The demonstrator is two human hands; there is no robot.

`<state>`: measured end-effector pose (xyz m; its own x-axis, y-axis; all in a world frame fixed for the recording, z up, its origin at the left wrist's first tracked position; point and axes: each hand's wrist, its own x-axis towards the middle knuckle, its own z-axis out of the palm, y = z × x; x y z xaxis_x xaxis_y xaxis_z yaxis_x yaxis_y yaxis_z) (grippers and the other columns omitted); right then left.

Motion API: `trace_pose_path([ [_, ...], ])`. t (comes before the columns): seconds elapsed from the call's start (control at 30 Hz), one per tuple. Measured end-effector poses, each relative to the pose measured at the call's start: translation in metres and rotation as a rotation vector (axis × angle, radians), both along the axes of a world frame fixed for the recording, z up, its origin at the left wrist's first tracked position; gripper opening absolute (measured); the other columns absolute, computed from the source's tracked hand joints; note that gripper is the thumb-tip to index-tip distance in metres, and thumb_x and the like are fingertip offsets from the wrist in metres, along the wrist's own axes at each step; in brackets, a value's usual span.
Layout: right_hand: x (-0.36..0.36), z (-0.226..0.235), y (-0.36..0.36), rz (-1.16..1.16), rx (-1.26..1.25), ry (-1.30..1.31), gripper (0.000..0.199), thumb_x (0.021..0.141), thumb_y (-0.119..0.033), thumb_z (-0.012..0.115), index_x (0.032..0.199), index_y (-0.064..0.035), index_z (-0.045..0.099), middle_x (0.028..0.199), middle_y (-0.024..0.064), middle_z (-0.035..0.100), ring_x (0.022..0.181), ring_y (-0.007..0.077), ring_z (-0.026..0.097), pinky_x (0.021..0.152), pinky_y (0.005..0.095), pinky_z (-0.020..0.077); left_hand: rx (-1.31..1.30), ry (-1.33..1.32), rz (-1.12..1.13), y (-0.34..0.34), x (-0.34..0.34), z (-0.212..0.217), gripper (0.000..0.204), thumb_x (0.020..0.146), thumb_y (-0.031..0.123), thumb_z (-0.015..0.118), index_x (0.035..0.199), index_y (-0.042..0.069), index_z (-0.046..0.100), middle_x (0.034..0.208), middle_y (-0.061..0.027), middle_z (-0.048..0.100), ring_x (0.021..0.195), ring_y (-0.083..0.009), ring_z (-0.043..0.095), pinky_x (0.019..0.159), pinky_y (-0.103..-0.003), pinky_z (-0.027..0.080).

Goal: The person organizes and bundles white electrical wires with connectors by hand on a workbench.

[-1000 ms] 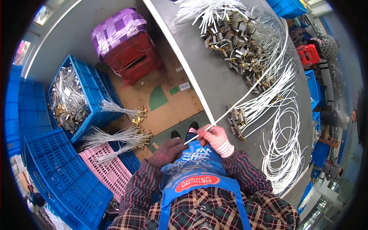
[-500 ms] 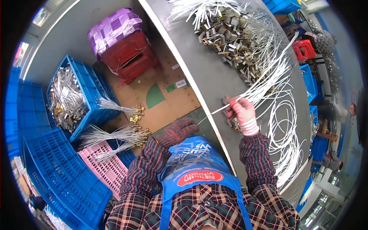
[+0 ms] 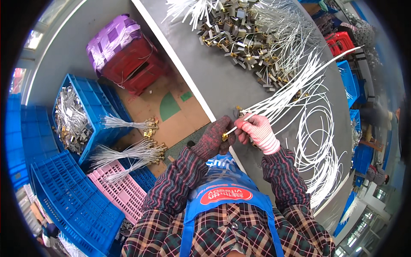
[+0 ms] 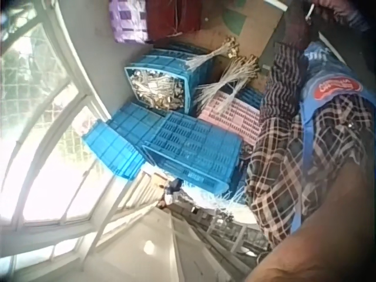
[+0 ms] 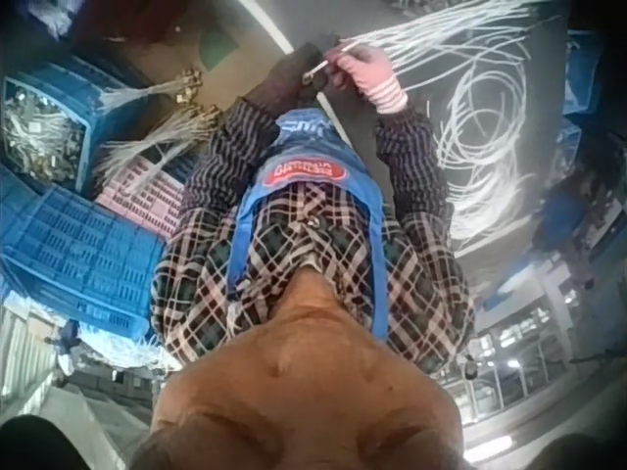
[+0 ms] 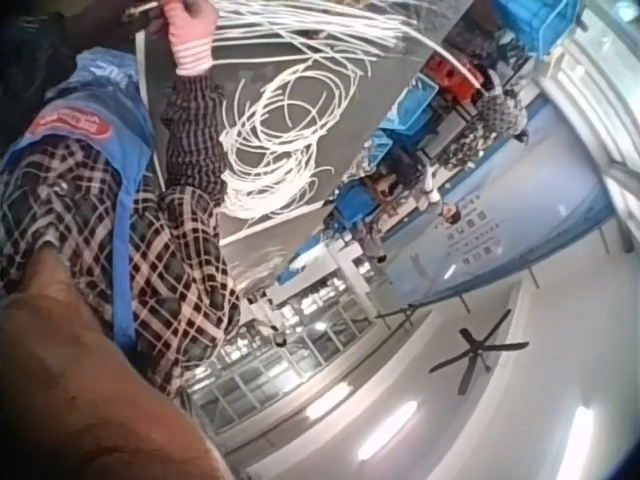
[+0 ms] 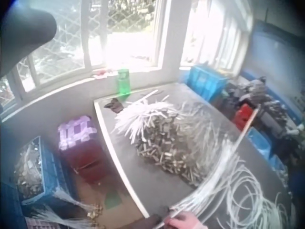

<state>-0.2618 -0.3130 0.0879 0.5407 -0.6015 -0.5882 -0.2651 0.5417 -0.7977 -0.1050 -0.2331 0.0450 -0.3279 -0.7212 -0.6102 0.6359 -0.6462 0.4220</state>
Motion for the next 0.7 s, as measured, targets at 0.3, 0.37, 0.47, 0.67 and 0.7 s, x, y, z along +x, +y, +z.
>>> trace_pose_path([
  [0.3,-0.129,-0.048,-0.025,-0.545,-0.115,0.051,0.039,0.089,-0.037,0.057,0.099,0.0009,0.055,0.078,0.009,0.061,0.06,0.0161,0.059,0.051,0.0276,0.05,-0.227,-0.488,-0.085,-0.058,-0.031,0.02,0.03,0.092,0.036,0.048,0.092,0.007,0.057,0.066,-0.0008,0.053,0.047,-0.0074,0.044,0.042,-0.023,0.036],
  [0.37,-0.158,-0.07,-0.018,-0.662,-0.096,0.138,0.039,0.088,-0.036,0.058,0.102,0.0011,0.055,0.081,0.0092,0.061,0.063,0.0162,0.06,0.052,0.0285,0.0505,-0.362,-0.776,-0.105,-0.067,-0.04,0.009,0.027,0.088,0.033,0.054,0.091,0.006,0.059,0.07,-0.0041,0.055,0.053,-0.014,0.051,0.048,-0.026,0.041],
  [0.47,-0.176,-0.095,-0.009,-0.946,-0.113,0.195,0.045,0.087,-0.033,0.061,0.114,0.002,0.051,0.094,0.0109,0.061,0.077,0.0191,0.061,0.06,0.0324,0.0523,-0.875,-1.598,-0.26,-0.088,-0.049,0.006,0.023,0.083,0.03,0.06,0.088,0.007,0.062,0.08,-0.0094,0.059,0.064,-0.023,0.057,0.056,-0.032,0.044],
  [0.67,-0.174,-0.126,-0.024,-0.918,0.067,-0.33,0.062,0.084,-0.03,0.065,0.131,0.0019,0.039,0.119,0.017,0.053,0.104,0.0321,0.055,0.083,0.0452,0.0489,-0.848,-1.675,-0.886,-0.144,-0.06,0.021,0.038,0.076,0.041,0.065,0.09,0.006,0.065,0.098,-0.0139,0.059,0.089,-0.0345,0.058,0.079,-0.044,0.045],
  [0.7,-0.17,-0.133,-0.032,-0.835,0.013,-0.414,0.062,0.084,-0.03,0.066,0.129,0.0026,0.041,0.121,0.0183,0.052,0.108,0.0344,0.053,0.09,0.0487,0.045,-0.74,-1.558,-0.876,-0.153,-0.065,0.017,0.043,0.076,0.043,0.065,0.098,0.006,0.063,0.102,-0.0147,0.059,0.094,-0.0337,0.058,0.083,-0.043,0.044],
])
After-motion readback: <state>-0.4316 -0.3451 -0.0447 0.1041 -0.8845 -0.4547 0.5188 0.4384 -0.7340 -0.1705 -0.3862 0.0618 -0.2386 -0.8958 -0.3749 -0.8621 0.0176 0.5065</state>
